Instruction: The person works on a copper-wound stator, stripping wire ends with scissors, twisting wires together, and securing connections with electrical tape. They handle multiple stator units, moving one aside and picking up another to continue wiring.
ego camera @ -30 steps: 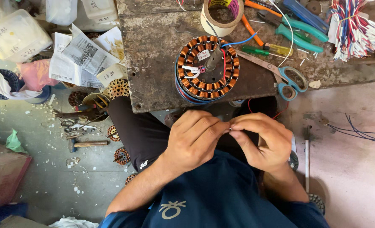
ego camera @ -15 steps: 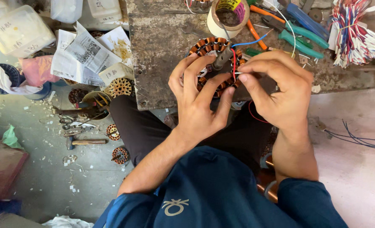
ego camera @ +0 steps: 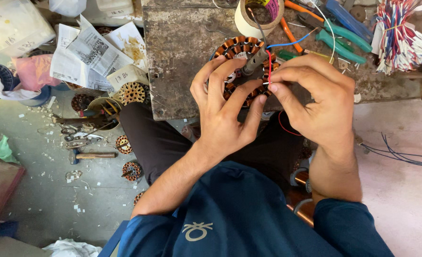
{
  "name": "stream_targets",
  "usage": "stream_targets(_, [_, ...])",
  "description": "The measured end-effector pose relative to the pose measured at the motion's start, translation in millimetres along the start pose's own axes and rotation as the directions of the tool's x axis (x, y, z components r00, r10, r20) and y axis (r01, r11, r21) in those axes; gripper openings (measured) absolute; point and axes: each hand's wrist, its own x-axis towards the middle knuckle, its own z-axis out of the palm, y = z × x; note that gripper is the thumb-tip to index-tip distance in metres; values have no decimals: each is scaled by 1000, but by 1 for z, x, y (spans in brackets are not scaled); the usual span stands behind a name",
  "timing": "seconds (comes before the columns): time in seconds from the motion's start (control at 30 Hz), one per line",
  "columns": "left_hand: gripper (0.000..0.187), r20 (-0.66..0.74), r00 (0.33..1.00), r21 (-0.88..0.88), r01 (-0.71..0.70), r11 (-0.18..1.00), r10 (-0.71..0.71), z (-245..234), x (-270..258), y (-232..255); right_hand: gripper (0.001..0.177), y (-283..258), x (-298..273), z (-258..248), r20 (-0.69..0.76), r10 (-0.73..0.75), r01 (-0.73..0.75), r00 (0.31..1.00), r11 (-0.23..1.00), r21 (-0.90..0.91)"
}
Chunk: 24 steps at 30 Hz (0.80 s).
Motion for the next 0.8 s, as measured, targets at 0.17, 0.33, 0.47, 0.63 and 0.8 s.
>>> stream_targets(0.17, [28, -12, 1000, -11, -5, 1000, 5, 0, 0, -1, 10, 0, 1, -1, 19, -19, 19, 1000, 1000, -25])
stream_targets(0.33, [27, -17, 1000, -12, -14, 1000, 14, 0, 0, -1, 12, -2, 8, -6, 80, -44, 48, 996, 998, -51])
stream_targets(0.47, [26, -12, 1000, -12, -15, 1000, 15, -1, 0, -2, 14, -3, 16, -10, 156, -43, 54, 987, 997, -64])
stream_targets(0.63, [26, -18, 1000, -30, 8, 1000, -9, 0, 1, -1, 13, -3, 21, -11, 199, -50, 64, 979, 996, -65])
stream_targets(0.8, [26, -18, 999, -75, 47, 996, -49, 0, 3, -3, 13, -2, 20, -8, 205, -49, 62, 977, 996, -57])
